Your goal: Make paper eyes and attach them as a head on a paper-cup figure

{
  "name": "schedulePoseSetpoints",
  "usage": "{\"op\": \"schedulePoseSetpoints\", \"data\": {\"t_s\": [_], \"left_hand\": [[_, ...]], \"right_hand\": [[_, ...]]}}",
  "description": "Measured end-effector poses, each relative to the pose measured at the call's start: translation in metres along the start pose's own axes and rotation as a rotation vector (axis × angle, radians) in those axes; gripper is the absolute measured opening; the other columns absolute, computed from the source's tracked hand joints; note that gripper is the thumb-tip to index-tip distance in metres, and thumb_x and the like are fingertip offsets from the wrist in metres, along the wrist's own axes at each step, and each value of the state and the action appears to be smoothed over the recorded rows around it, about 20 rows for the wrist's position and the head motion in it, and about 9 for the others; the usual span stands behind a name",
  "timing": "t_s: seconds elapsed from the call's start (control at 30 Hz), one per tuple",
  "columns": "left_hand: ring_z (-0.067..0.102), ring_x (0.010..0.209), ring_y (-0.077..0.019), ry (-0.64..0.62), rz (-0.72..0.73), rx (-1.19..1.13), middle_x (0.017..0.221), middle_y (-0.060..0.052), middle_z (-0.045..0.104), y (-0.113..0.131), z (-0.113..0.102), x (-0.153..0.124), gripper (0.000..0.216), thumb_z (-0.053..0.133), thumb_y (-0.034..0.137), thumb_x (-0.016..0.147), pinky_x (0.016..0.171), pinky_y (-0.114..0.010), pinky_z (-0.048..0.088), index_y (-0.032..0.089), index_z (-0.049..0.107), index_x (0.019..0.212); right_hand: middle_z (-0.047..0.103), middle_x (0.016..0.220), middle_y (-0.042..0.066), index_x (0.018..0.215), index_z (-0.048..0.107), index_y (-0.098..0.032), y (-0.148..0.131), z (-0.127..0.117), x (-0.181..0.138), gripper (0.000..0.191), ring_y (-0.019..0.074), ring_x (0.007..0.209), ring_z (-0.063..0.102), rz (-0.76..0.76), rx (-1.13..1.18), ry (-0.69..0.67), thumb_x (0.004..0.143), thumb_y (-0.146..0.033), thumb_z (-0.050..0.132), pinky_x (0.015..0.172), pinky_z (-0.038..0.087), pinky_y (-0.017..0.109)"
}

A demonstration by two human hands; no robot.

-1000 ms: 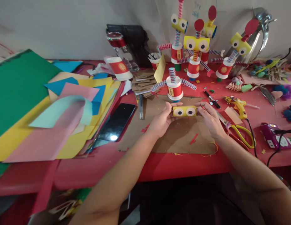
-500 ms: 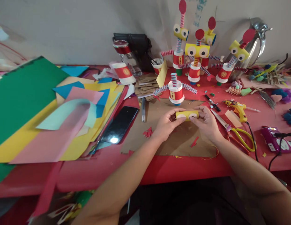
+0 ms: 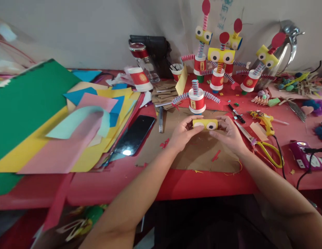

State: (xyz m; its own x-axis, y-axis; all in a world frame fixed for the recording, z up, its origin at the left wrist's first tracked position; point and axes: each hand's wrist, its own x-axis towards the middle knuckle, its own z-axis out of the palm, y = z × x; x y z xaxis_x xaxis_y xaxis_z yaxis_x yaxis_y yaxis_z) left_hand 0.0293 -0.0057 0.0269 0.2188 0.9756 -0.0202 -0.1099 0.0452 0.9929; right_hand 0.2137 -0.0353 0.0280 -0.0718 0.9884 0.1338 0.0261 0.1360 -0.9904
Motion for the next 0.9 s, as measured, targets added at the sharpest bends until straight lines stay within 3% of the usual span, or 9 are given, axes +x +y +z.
{"op": "schedulePoseSetpoints", "data": {"t_s": [0.13,0.33,0.4,0.47,0.57,0.67,0.77,0.9], "left_hand": [[0.063,0.092,-0.0192,-0.016,0.012,-0.044,0.102,-0.004,0.071,-0.007,-0.008,0.007,0.048,0.081,0.051,0.07,0.081,-0.032,0.053,0.024,0.071,0.109],[0.066,0.103,-0.0243,-0.09,-0.035,-0.175,0.113,-0.011,0.07,-0.01,-0.009,0.011,0.061,0.062,0.072,0.08,0.081,-0.035,0.056,0.023,0.07,0.116],[0.064,0.111,-0.0253,-0.12,-0.021,-0.163,0.122,-0.01,0.068,-0.009,-0.009,0.009,0.06,0.076,0.058,0.073,0.089,-0.036,0.055,0.025,0.068,0.122],[0.061,0.118,-0.0255,-0.14,-0.009,-0.1,0.131,-0.007,0.064,-0.009,-0.008,0.008,0.071,0.087,0.035,0.062,0.096,-0.037,0.053,0.029,0.063,0.129],[0.06,0.117,-0.024,-0.115,0.009,-0.039,0.136,-0.007,0.059,-0.012,-0.007,0.007,0.079,0.084,0.02,0.058,0.098,-0.039,0.051,0.03,0.056,0.131],[0.063,0.101,-0.0183,0.016,0.056,-0.003,0.126,-0.005,0.06,-0.015,-0.005,0.007,0.067,0.082,0.018,0.057,0.09,-0.036,0.052,0.027,0.053,0.117],[0.06,0.084,-0.0137,0.158,0.023,0.065,0.103,0.0,0.061,-0.015,-0.003,0.006,0.055,0.085,0.018,0.053,0.079,-0.03,0.05,0.024,0.053,0.097],[0.053,0.074,-0.0126,0.181,-0.01,0.12,0.087,0.001,0.062,-0.011,0.003,0.002,0.04,0.087,0.028,0.052,0.073,-0.028,0.045,0.02,0.064,0.084]], "right_hand": [[0.073,0.099,0.004,0.108,0.054,-0.026,0.001,-0.004,0.003,0.036,0.0202,0.096,0.068,-0.001,0.015,0.023,0.082,-0.043,0.072,0.084,0.054,0.039],[0.071,0.086,0.001,0.099,0.056,-0.025,0.008,-0.006,0.01,0.024,0.018,0.087,0.068,-0.017,-0.036,0.074,0.079,-0.031,0.068,0.082,0.054,0.037],[0.07,0.085,0.0,0.098,0.056,-0.025,0.008,-0.006,0.01,0.022,0.0174,0.086,0.068,-0.025,-0.028,0.086,0.078,-0.027,0.066,0.082,0.054,0.037],[0.071,0.086,0.0,0.098,0.056,-0.025,0.007,-0.006,0.01,0.021,0.0173,0.087,0.068,-0.029,-0.025,0.094,0.079,-0.024,0.065,0.083,0.054,0.037],[0.071,0.087,0.001,0.097,0.056,-0.024,0.006,-0.006,0.009,0.02,0.017,0.088,0.068,-0.024,-0.044,0.117,0.079,-0.021,0.063,0.085,0.053,0.037],[0.071,0.086,0.0,0.096,0.057,-0.024,0.006,-0.006,0.009,0.019,0.0161,0.086,0.068,-0.03,-0.045,0.161,0.079,-0.02,0.062,0.083,0.053,0.037],[0.071,0.087,0.0,0.096,0.057,-0.023,0.008,-0.007,0.009,0.019,0.0157,0.083,0.067,-0.035,-0.025,0.182,0.078,-0.021,0.063,0.08,0.052,0.035],[0.072,0.09,0.001,0.098,0.057,-0.023,0.01,-0.009,0.009,0.02,0.0158,0.085,0.067,-0.022,-0.028,0.159,0.079,-0.024,0.064,0.081,0.052,0.035]]}}
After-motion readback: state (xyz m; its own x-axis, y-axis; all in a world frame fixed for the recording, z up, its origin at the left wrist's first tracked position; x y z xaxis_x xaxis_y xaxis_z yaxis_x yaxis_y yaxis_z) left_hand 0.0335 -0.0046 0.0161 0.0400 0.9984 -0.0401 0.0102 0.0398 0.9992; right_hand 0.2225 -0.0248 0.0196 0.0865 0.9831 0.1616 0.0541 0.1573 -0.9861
